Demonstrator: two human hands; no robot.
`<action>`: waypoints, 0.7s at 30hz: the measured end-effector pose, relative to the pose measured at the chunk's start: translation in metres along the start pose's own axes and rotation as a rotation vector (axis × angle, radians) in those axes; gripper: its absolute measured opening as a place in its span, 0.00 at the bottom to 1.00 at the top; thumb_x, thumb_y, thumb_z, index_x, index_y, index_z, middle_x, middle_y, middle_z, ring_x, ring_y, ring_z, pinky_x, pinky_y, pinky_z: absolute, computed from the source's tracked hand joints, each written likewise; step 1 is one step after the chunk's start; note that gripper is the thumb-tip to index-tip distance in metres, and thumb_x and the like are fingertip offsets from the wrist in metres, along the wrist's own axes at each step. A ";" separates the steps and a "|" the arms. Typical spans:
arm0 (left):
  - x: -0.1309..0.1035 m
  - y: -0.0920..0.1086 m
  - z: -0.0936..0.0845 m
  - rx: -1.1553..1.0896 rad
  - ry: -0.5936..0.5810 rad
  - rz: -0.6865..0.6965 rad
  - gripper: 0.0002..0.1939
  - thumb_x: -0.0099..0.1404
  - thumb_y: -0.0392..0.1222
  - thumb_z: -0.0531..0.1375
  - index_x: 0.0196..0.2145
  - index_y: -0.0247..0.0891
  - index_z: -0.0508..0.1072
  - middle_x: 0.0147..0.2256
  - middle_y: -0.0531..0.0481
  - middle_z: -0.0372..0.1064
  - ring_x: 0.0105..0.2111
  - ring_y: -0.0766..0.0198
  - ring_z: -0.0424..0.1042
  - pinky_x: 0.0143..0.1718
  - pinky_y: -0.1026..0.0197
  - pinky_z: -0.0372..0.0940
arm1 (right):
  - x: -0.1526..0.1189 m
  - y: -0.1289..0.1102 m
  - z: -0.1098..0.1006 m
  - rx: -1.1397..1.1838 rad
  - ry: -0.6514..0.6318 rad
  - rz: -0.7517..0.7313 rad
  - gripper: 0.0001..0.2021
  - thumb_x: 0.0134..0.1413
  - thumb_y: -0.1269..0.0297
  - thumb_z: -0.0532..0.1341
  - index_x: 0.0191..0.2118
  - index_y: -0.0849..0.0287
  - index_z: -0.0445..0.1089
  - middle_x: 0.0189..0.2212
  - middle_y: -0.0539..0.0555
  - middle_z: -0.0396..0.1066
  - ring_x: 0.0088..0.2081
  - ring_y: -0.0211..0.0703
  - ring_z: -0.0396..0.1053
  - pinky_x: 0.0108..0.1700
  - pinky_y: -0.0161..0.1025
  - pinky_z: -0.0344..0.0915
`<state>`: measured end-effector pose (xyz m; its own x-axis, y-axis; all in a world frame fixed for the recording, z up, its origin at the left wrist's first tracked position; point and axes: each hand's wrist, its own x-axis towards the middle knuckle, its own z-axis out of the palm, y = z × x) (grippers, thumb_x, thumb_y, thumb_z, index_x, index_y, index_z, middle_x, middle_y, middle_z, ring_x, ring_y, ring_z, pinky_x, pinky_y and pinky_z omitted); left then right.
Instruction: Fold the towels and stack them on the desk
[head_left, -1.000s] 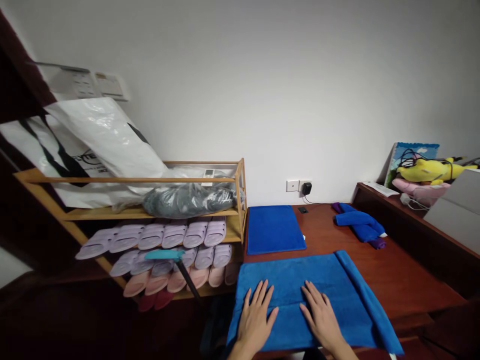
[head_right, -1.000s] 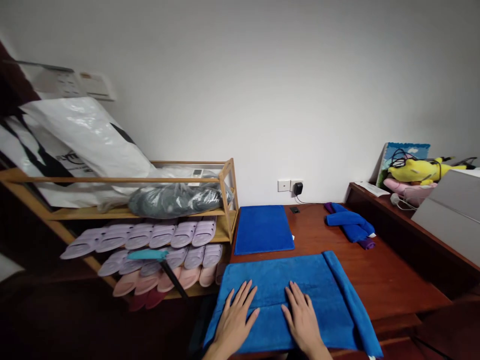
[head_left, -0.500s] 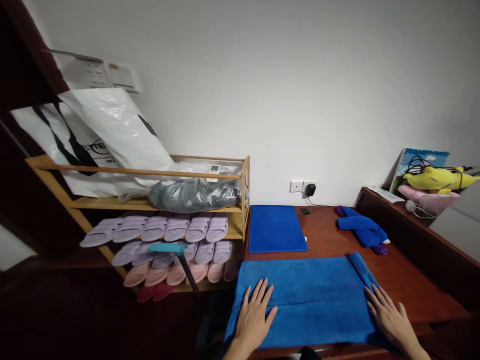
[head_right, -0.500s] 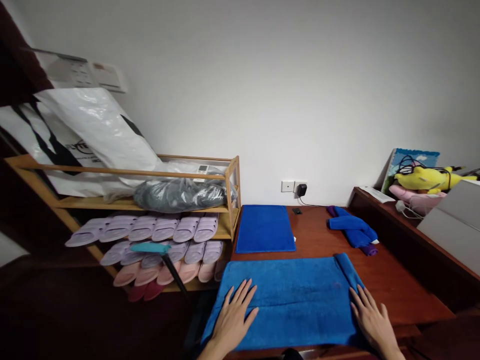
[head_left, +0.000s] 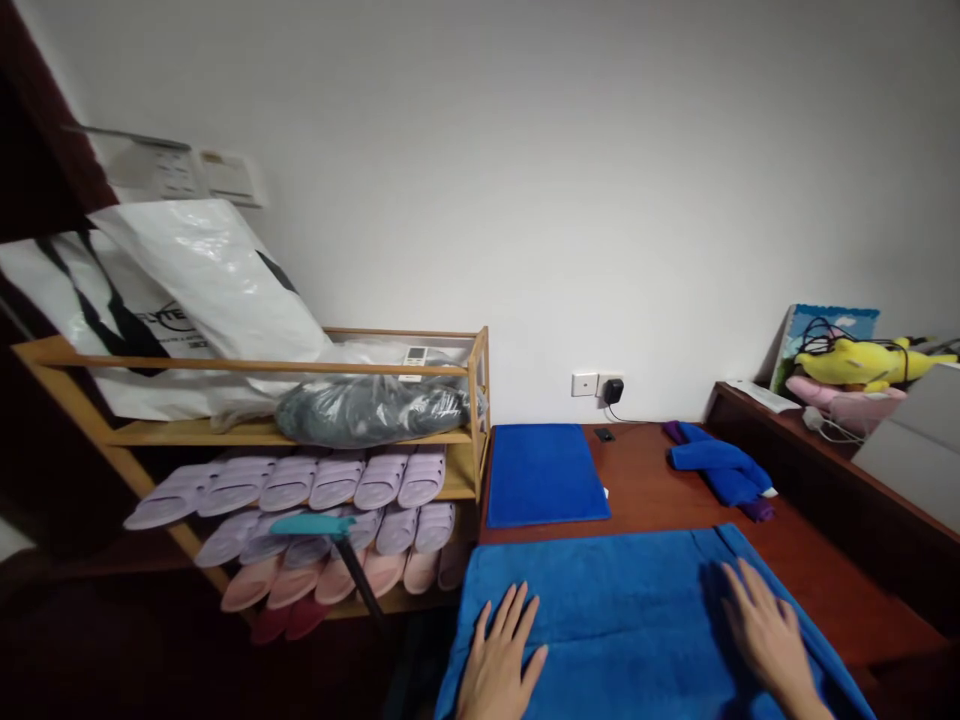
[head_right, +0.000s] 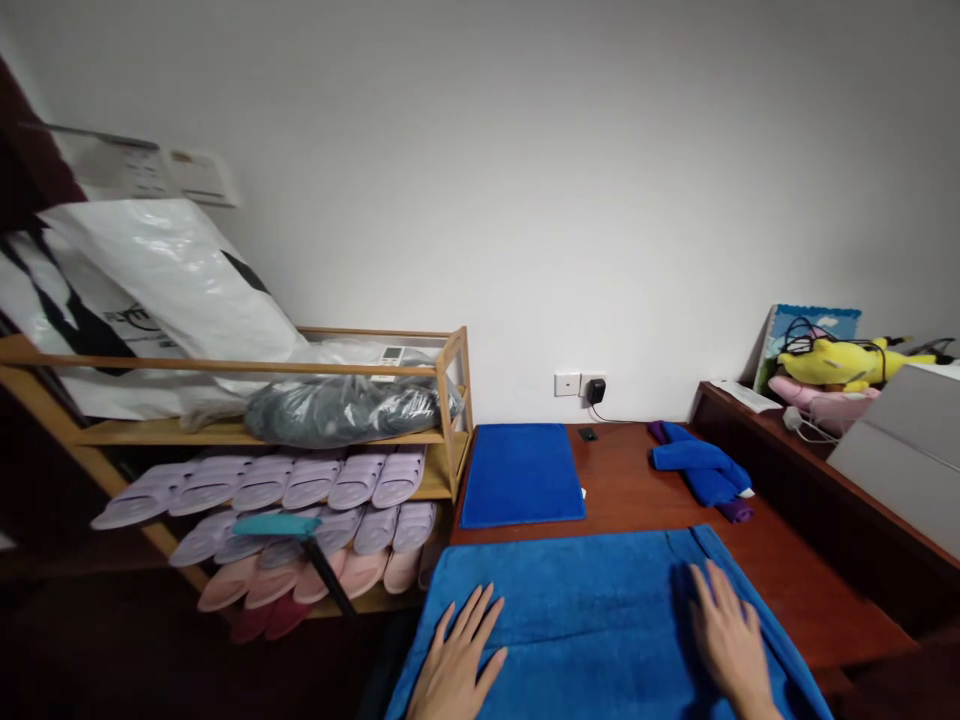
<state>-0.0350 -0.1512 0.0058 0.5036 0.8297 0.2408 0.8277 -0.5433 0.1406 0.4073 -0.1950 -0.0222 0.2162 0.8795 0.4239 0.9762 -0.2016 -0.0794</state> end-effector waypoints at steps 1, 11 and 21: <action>0.000 0.002 -0.002 -0.001 -0.004 -0.006 0.28 0.69 0.54 0.43 0.63 0.53 0.39 0.64 0.55 0.43 0.62 0.56 0.49 0.58 0.46 0.50 | 0.001 -0.023 0.000 0.055 -0.062 -0.086 0.27 0.56 0.54 0.46 0.61 0.50 0.54 0.63 0.57 0.51 0.62 0.54 0.50 0.56 0.59 0.55; 0.003 -0.016 0.016 0.084 0.128 0.119 0.31 0.67 0.54 0.48 0.64 0.53 0.40 0.61 0.54 0.54 0.57 0.59 0.59 0.54 0.55 0.58 | -0.005 -0.034 0.043 0.163 -0.153 0.032 0.28 0.56 0.46 0.45 0.60 0.46 0.54 0.62 0.53 0.55 0.61 0.49 0.54 0.57 0.56 0.56; -0.005 -0.006 -0.016 0.057 0.006 0.049 0.28 0.69 0.53 0.45 0.64 0.52 0.40 0.64 0.55 0.46 0.61 0.59 0.51 0.58 0.50 0.54 | -0.033 0.116 0.042 -0.151 -0.247 -0.023 0.26 0.44 0.54 0.45 0.49 0.40 0.70 0.60 0.49 0.59 0.61 0.55 0.53 0.56 0.64 0.49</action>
<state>-0.0464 -0.1539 0.0187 0.5425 0.8014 0.2519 0.8150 -0.5747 0.0733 0.5140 -0.2291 -0.0828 0.2092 0.9593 0.1897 0.9716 -0.2259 0.0710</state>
